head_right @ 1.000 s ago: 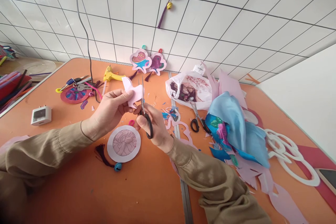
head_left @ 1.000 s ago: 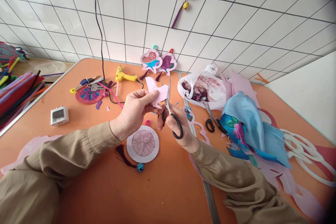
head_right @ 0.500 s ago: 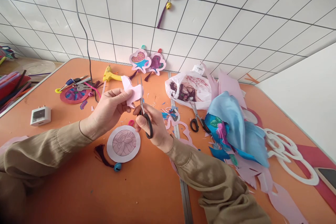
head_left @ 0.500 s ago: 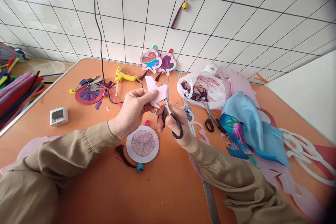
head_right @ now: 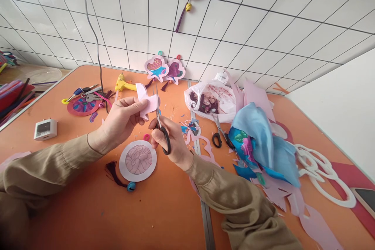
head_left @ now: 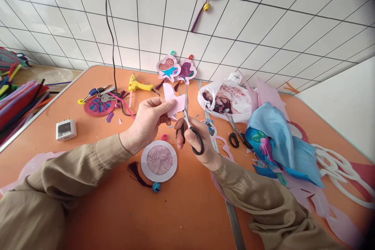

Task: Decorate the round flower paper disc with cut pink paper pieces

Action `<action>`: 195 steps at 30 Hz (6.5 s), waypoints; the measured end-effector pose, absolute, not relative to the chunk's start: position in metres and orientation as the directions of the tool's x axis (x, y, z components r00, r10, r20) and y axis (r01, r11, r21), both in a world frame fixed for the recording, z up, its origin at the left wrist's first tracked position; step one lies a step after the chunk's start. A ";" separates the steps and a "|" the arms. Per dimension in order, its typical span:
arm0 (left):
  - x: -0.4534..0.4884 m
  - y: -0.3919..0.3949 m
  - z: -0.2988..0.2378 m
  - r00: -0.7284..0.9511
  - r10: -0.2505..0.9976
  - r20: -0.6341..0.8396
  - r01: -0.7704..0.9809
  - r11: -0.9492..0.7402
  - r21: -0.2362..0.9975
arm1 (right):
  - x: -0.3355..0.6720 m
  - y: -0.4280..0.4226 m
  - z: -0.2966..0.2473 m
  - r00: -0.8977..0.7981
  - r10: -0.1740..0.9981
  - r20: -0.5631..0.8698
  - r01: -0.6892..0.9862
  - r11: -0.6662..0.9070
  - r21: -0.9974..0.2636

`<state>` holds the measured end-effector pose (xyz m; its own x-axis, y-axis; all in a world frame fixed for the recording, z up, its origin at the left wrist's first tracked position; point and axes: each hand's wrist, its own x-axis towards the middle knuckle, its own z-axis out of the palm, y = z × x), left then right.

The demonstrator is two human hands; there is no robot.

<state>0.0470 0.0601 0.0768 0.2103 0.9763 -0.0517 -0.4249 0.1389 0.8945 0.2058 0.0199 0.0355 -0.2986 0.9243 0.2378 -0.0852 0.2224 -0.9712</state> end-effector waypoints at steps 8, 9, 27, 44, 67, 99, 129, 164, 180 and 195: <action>0.045 0.062 0.080 0.220 0.975 -0.033 -0.421 0.126 0.898 | 0.207 0.020 0.038 -0.305 0.924 0.229 -0.080 0.215 -0.973; 0.044 0.063 0.080 0.218 0.975 -0.035 -0.417 0.125 0.900 | 0.208 0.021 0.038 -0.307 0.924 0.228 -0.081 0.214 -0.974; 0.036 0.070 0.088 0.230 0.973 -0.018 -0.337 0.097 0.937 | 0.221 0.030 0.047 -0.382 0.910 0.159 0.035 0.187 -0.982; 0.031 0.074 0.089 0.247 0.969 -0.025 -0.235 0.085 0.968 | 0.239 0.035 0.066 -0.501 0.865 0.011 0.142 0.095 -0.985; 0.026 0.084 0.091 0.332 0.943 -0.035 -0.295 0.138 0.946 | 0.248 0.037 0.078 -0.500 0.866 -0.006 0.263 0.146 -0.954; 0.026 0.087 0.094 0.307 0.940 -0.145 -0.332 0.249 0.910 | 0.247 0.035 0.084 -0.485 0.871 -0.080 0.322 0.092 -0.942; 0.021 0.092 0.091 0.345 0.928 -0.137 -0.302 0.249 0.920 | 0.247 0.035 0.083 -0.490 0.865 -0.109 0.274 0.034 -0.961; 0.024 0.086 0.092 0.439 0.889 -0.130 -0.290 0.277 0.916 | 0.247 0.035 0.081 -0.451 0.889 -0.075 0.290 0.067 -0.955; 0.024 0.088 0.092 0.451 0.879 -0.156 -0.304 0.316 0.899 | 0.247 0.037 0.078 -0.473 0.876 -0.093 0.303 0.062 -0.951; 0.024 0.089 0.091 0.444 0.881 -0.160 -0.303 0.316 0.899 | 0.244 0.035 0.080 -0.459 0.883 -0.098 0.322 0.062 -0.945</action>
